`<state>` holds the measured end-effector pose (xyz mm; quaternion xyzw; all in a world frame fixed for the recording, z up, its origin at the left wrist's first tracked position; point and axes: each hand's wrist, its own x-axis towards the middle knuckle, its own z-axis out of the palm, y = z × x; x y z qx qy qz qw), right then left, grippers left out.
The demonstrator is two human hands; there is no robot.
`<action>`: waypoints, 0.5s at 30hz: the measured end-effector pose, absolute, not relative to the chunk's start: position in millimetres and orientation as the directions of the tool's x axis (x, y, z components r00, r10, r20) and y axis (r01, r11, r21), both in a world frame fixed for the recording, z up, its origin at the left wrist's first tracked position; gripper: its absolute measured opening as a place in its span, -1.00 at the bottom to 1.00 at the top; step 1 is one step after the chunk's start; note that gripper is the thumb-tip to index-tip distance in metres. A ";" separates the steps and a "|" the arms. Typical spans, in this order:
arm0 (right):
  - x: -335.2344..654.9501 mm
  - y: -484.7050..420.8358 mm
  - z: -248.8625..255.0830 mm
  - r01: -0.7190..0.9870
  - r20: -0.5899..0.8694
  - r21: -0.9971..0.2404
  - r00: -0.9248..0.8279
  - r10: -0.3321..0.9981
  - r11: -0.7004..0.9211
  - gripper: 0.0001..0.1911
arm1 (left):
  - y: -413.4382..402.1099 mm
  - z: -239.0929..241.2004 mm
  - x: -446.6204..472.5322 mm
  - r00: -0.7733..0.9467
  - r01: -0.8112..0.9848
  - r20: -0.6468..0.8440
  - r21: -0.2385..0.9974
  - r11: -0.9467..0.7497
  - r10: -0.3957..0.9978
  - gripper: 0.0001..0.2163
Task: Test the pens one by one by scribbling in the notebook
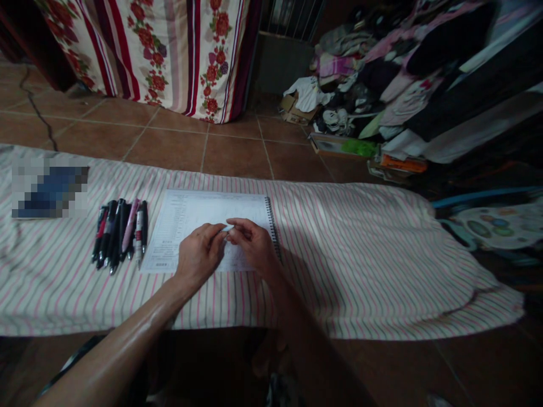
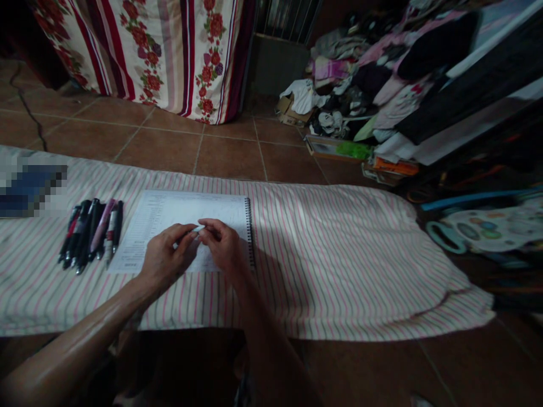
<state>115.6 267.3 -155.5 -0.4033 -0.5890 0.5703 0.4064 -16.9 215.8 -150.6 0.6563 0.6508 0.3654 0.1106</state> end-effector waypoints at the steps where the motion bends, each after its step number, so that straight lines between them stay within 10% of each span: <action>1: 115.2 267.2 -155.7 0.006 0.021 -1.000 -0.348 0.937 0.025 -0.76 | 215.7 -150.3 -16.8 -0.108 0.771 0.338 0.622 -0.136 0.935 -0.77; 15: 115.7 267.4 -149.5 -0.011 0.040 -0.999 -0.298 0.954 0.039 -0.85 | 213.7 -148.5 -12.9 -0.041 0.869 0.352 0.475 -0.141 0.935 -0.72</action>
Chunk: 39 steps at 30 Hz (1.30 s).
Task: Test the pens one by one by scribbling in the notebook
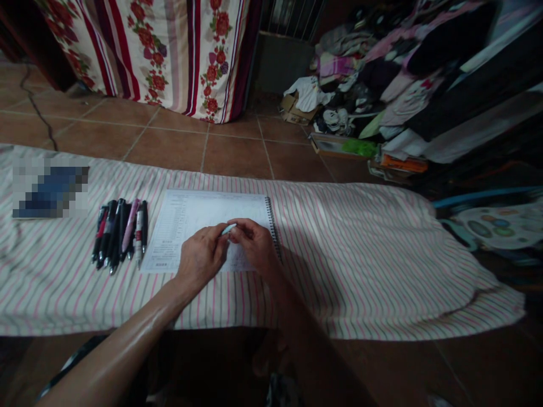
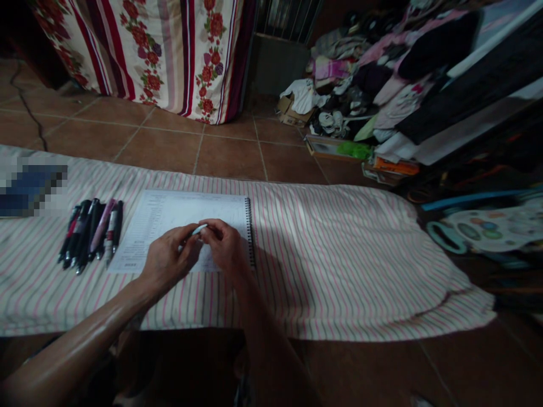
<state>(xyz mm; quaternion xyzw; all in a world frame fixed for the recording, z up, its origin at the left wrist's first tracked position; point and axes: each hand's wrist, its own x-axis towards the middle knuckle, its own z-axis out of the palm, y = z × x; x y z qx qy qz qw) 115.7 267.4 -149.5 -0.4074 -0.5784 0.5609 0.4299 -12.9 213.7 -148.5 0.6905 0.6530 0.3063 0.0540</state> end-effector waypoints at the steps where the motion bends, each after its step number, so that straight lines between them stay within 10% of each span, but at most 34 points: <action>1: 116.0 267.7 -149.1 -0.017 0.036 -0.999 -0.293 0.956 0.032 -0.85 | 213.3 -148.0 -13.0 -0.053 0.872 0.346 0.473 -0.125 0.937 -0.71; 23: 134.6 285.0 -142.3 -0.475 -0.229 -0.868 0.128 0.965 -0.143 -0.75 | 215.3 -146.6 -18.2 -0.189 0.585 0.123 0.811 0.011 0.974 -0.64; 39: 124.1 275.1 -140.3 -0.277 -0.211 -0.926 -0.183 0.960 -0.256 -0.69 | 216.5 -149.3 -19.2 -0.040 0.529 0.112 0.845 -0.074 0.993 -0.71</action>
